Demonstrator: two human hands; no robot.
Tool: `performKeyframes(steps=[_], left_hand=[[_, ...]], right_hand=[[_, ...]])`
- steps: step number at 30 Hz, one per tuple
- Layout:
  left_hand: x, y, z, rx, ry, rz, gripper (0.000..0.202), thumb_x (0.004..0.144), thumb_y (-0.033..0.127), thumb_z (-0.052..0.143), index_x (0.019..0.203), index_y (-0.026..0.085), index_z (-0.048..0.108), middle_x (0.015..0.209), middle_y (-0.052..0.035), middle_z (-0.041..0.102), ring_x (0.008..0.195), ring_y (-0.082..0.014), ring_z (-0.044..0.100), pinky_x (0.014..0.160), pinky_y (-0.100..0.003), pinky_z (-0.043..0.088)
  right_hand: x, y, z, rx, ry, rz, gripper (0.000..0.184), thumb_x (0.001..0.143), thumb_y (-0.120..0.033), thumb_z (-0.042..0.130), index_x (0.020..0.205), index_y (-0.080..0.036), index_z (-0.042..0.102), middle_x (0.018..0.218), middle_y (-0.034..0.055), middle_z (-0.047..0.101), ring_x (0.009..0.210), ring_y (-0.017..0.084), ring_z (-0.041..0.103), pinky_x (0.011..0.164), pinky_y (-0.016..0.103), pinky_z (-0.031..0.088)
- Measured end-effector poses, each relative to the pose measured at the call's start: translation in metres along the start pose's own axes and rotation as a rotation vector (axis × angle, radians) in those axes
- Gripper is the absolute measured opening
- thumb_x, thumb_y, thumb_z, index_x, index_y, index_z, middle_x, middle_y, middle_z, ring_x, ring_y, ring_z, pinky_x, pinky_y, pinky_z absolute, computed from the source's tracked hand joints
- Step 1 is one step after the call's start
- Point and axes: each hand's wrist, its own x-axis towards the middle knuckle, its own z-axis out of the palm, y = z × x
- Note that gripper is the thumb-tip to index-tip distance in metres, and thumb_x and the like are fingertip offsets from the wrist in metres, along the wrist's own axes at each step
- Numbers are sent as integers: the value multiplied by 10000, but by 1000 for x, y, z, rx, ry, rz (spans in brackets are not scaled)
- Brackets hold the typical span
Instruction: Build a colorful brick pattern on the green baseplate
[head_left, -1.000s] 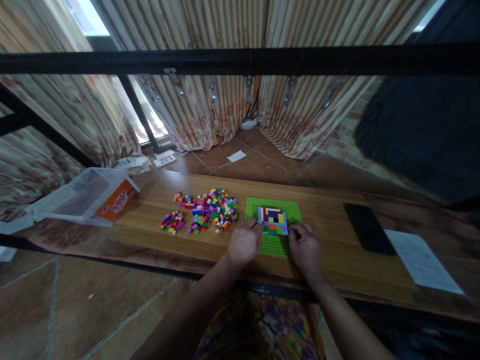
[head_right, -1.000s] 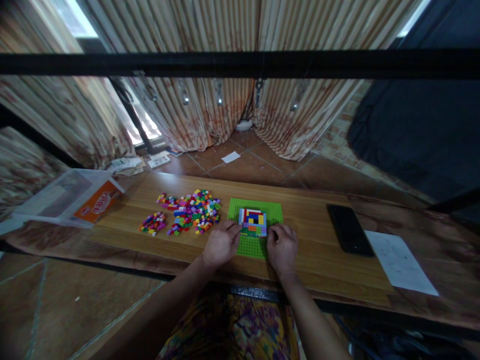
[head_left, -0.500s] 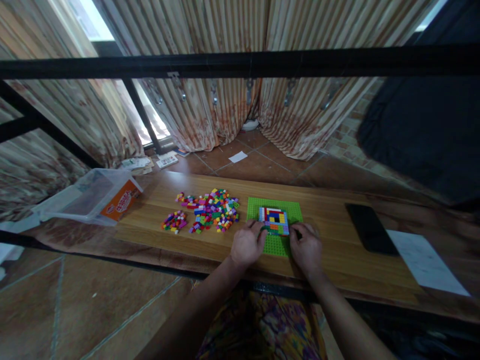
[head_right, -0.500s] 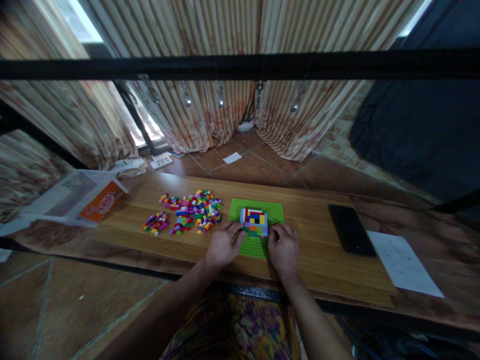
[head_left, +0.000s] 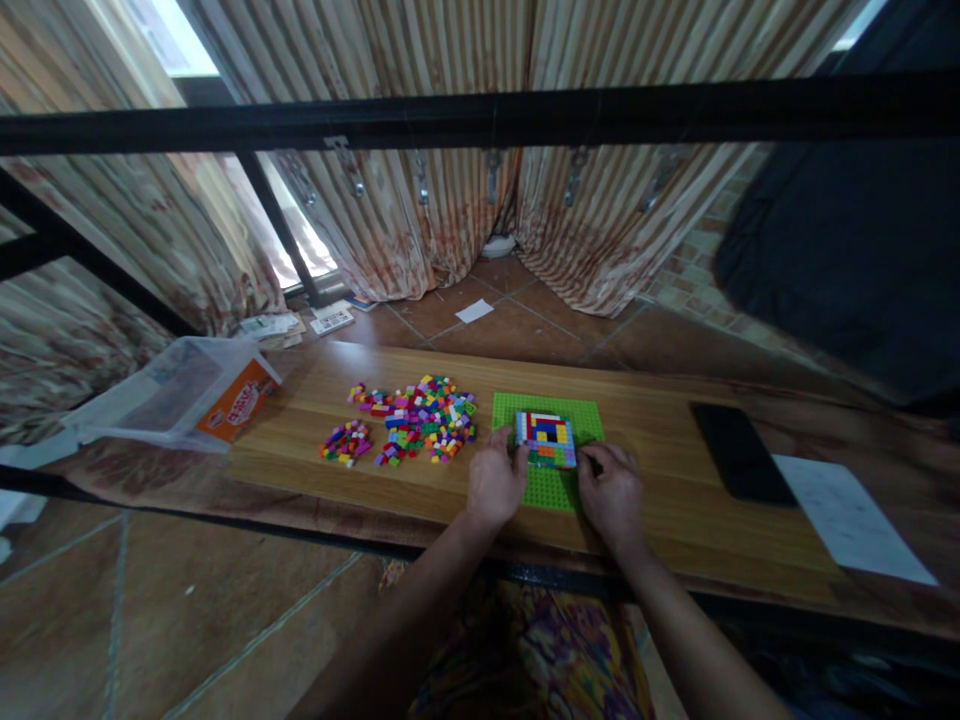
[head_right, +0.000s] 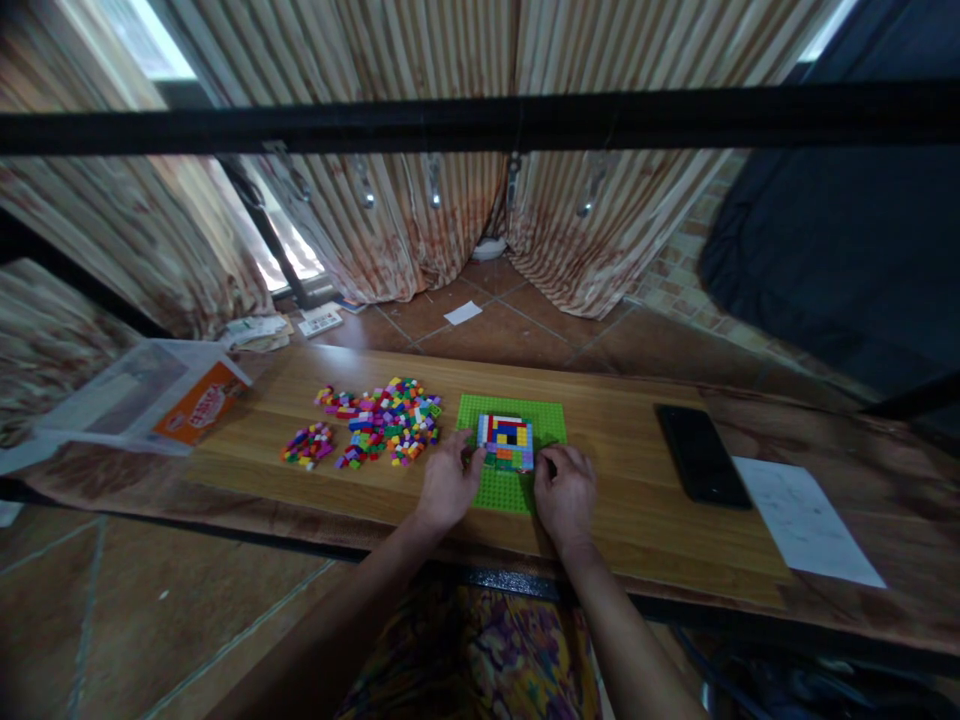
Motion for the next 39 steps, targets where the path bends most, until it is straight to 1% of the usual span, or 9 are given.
performKeyframes(steps=[4, 9, 12, 16, 20, 26, 31, 35, 39], left_hand=[[-3, 8, 2, 61, 7, -40, 357, 920, 259, 484, 1239, 137, 587, 1072, -141, 710, 972, -258, 681, 881, -369, 511], [-3, 12, 2, 73, 15, -52, 354, 911, 260, 512, 1237, 148, 591, 1036, -130, 718, 944, -248, 685, 852, -348, 508], [0, 10, 2, 34, 20, -53, 381, 903, 275, 539, 1258, 142, 574, 963, -116, 718, 910, -233, 684, 824, -328, 504], [4, 4, 3, -44, 13, -64, 397, 886, 302, 574, 1254, 153, 568, 853, -69, 706, 799, -197, 675, 741, -289, 492], [6, 3, 4, -117, -5, -48, 389, 861, 255, 595, 1233, 142, 568, 774, -31, 686, 713, -167, 645, 671, -258, 465], [8, 2, 4, -186, -33, -41, 360, 845, 199, 597, 1197, 125, 584, 706, -6, 656, 677, -152, 624, 665, -249, 452], [7, -3, 6, -281, 1, -39, 368, 852, 208, 596, 1211, 135, 565, 702, 7, 644, 657, -141, 614, 644, -241, 452], [-4, -17, -6, -347, 67, -3, 319, 891, 224, 529, 1194, 131, 569, 769, -25, 663, 701, -148, 626, 671, -255, 478], [-26, -47, -36, -326, 115, -18, 238, 883, 184, 499, 1082, 149, 623, 819, -41, 685, 745, -150, 647, 713, -262, 502]], right_hand=[[0, 0, 0, -5, 3, 5, 225, 891, -293, 497, 794, -195, 676, 863, 85, 681, 834, 226, 576, 820, 372, 437], [1, -1, -1, -7, -8, -1, 223, 893, -288, 496, 791, -195, 671, 865, 85, 680, 827, 226, 575, 802, 367, 439], [1, -2, -2, -7, -7, -3, 214, 892, -284, 503, 801, -190, 672, 871, 87, 679, 832, 227, 576, 798, 363, 441], [0, -2, -1, -12, -5, 11, 207, 888, -271, 508, 789, -190, 670, 866, 88, 680, 831, 228, 579, 797, 364, 444], [0, -2, 0, -15, -2, 19, 205, 887, -269, 508, 797, -190, 674, 875, 93, 685, 851, 232, 582, 812, 368, 445], [-1, 1, 1, -31, -4, 3, 218, 890, -270, 490, 793, -196, 671, 872, 90, 688, 837, 226, 578, 803, 364, 440], [0, 1, 1, -27, 6, -16, 230, 885, -284, 479, 789, -194, 667, 854, 88, 681, 830, 227, 571, 817, 377, 437], [1, 1, 0, -19, 0, -18, 234, 878, -296, 475, 785, -193, 664, 848, 87, 674, 838, 232, 571, 810, 380, 439], [-1, 2, -1, -31, 5, -35, 234, 867, -313, 480, 793, -195, 668, 855, 92, 677, 826, 238, 570, 799, 384, 440]])
